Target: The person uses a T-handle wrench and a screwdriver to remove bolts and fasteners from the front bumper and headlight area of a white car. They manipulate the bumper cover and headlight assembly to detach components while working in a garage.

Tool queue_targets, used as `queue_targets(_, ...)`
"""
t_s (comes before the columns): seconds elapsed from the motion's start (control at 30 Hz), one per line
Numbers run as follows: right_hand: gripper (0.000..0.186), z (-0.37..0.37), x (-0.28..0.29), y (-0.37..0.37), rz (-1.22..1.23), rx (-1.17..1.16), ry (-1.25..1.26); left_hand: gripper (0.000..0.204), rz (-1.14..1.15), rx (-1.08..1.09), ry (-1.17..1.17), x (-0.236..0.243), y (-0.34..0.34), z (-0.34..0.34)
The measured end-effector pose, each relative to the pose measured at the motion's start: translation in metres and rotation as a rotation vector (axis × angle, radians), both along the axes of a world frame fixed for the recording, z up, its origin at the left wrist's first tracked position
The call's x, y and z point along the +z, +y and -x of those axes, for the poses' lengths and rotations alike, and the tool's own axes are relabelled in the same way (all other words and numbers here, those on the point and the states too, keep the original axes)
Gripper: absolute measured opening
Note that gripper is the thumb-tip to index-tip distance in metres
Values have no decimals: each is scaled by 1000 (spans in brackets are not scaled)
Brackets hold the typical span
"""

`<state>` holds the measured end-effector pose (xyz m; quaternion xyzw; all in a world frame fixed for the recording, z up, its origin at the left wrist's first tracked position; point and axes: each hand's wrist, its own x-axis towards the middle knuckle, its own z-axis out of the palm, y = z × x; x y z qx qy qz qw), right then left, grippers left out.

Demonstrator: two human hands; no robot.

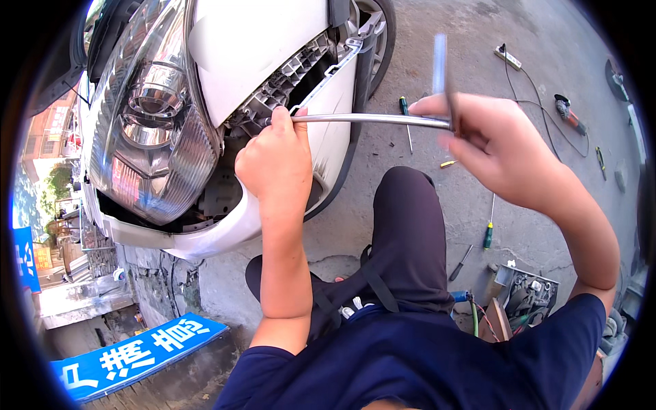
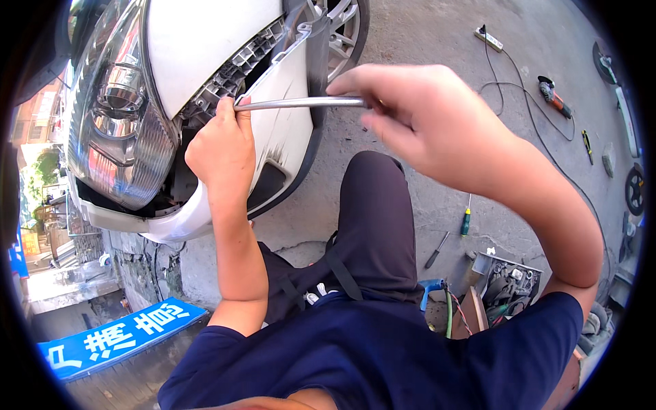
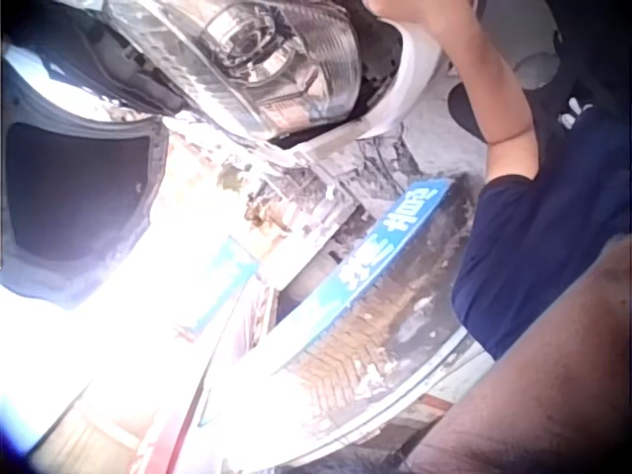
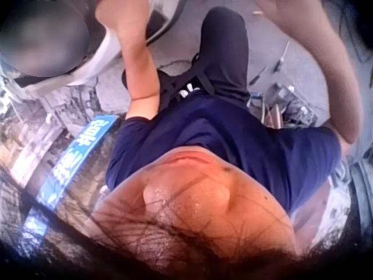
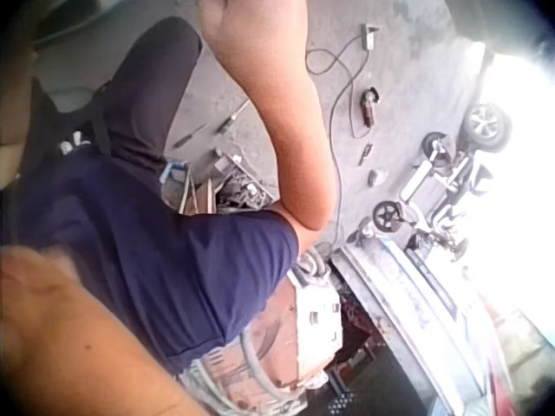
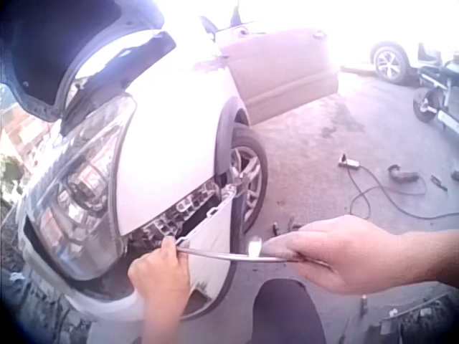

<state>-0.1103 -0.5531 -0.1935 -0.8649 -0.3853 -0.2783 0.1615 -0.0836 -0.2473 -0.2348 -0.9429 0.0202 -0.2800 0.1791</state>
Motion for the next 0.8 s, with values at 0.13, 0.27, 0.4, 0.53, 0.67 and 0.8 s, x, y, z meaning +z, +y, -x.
queue_targets(0.13, 41, -7, 2, 4, -14, 137, -287, 37, 25, -10, 14, 1, 1, 0)
queue_targets(0.27, 29, 12, 4, 8, -428, -58, 428, 35, 61, -26, 12, 0, 2, 0)
queue_targets(0.4, 31, 12, 9, 8, -494, -2, 751, 35, 8, -1, 6, 0, 1, 0)
queue_targets(0.53, 40, 6, 14, 4, 259, 194, -226, 36, 55, 11, 61, 1, 3, 3)
queue_targets(0.67, 31, 10, 4, 8, -451, 64, 135, 39, 104, 8, 74, 1, 3, 2)
queue_targets(0.8, 33, 4, -8, 8, -396, 69, 243, 41, 88, 32, 70, 0, 2, 0)
